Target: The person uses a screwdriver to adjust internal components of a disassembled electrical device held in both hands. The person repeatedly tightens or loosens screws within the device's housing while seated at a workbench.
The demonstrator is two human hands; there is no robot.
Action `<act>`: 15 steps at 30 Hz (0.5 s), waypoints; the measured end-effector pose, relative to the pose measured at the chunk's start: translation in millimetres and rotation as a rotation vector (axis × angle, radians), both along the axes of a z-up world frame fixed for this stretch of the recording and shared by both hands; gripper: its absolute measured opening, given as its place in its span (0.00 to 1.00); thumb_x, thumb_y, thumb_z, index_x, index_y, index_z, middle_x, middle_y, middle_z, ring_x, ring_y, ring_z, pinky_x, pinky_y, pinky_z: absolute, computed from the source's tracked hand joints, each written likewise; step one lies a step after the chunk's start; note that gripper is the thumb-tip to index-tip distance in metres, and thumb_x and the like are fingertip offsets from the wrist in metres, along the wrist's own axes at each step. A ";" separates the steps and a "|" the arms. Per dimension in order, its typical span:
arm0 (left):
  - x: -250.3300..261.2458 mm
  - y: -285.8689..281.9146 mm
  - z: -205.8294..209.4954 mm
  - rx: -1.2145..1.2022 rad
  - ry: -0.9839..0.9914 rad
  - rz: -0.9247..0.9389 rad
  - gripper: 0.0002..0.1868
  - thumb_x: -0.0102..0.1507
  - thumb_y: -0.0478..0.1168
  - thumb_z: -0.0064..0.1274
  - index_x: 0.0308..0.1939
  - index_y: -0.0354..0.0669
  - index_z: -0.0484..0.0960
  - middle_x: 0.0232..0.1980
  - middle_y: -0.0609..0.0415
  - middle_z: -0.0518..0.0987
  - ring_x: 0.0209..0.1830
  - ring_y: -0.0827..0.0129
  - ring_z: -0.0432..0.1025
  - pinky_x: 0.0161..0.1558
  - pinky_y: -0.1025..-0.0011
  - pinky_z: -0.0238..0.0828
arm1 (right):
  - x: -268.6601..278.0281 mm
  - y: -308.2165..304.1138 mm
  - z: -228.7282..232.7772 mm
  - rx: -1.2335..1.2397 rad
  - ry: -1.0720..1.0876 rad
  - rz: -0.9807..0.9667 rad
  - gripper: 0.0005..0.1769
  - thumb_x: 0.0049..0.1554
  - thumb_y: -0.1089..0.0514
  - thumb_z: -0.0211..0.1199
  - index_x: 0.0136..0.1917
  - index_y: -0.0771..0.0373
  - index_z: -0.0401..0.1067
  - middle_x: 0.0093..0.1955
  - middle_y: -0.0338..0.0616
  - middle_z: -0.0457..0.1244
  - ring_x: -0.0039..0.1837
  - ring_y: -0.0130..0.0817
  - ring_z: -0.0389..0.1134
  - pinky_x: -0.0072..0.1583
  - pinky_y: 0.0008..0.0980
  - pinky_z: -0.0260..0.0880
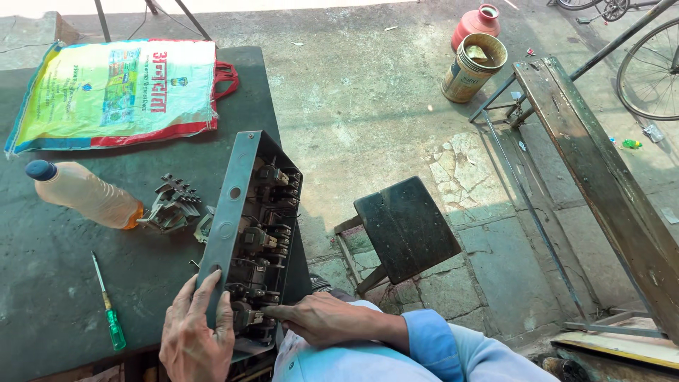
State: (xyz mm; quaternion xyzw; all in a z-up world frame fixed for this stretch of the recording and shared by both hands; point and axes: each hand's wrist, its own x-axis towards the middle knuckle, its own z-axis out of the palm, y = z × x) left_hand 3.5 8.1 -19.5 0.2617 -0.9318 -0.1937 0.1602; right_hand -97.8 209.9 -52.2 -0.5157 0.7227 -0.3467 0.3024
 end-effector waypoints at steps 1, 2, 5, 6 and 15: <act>0.3 -2.2 -1.7 0.009 0.001 0.000 0.22 0.63 0.48 0.56 0.63 0.58 0.82 0.65 0.46 0.78 0.64 0.52 0.73 0.62 0.56 0.71 | 0.1 2.7 3.9 -0.036 0.012 -0.015 0.29 0.65 0.57 0.53 0.78 0.63 0.61 0.39 0.58 0.68 0.42 0.55 0.70 0.44 0.50 0.68; 1.0 -3.5 -3.1 0.016 0.002 -0.004 0.22 0.63 0.48 0.56 0.63 0.58 0.82 0.65 0.47 0.78 0.64 0.52 0.73 0.62 0.56 0.71 | 0.7 4.6 7.5 -0.046 0.015 -0.026 0.27 0.65 0.57 0.53 0.77 0.63 0.62 0.40 0.58 0.68 0.42 0.54 0.70 0.44 0.49 0.68; 1.5 -5.7 -5.4 0.029 -0.001 -0.012 0.22 0.64 0.48 0.56 0.63 0.58 0.82 0.65 0.47 0.78 0.64 0.52 0.73 0.61 0.56 0.71 | -1.6 8.7 17.3 -0.003 -0.010 -0.048 0.26 0.65 0.57 0.53 0.75 0.64 0.63 0.40 0.59 0.68 0.41 0.54 0.70 0.45 0.50 0.67; 1.2 -6.2 -5.8 0.030 -0.007 -0.011 0.22 0.64 0.48 0.56 0.63 0.58 0.82 0.65 0.47 0.78 0.64 0.52 0.73 0.61 0.56 0.71 | -3.8 9.9 20.1 0.061 -0.043 -0.048 0.26 0.65 0.56 0.53 0.75 0.65 0.62 0.38 0.59 0.66 0.40 0.55 0.69 0.44 0.50 0.66; 0.3 -9.8 -7.1 0.039 -0.076 0.013 0.22 0.64 0.49 0.55 0.63 0.59 0.82 0.65 0.48 0.78 0.63 0.53 0.74 0.59 0.56 0.73 | -6.0 11.2 15.7 0.181 -0.053 0.137 0.29 0.65 0.56 0.49 0.78 0.60 0.64 0.37 0.56 0.68 0.38 0.49 0.70 0.47 0.45 0.69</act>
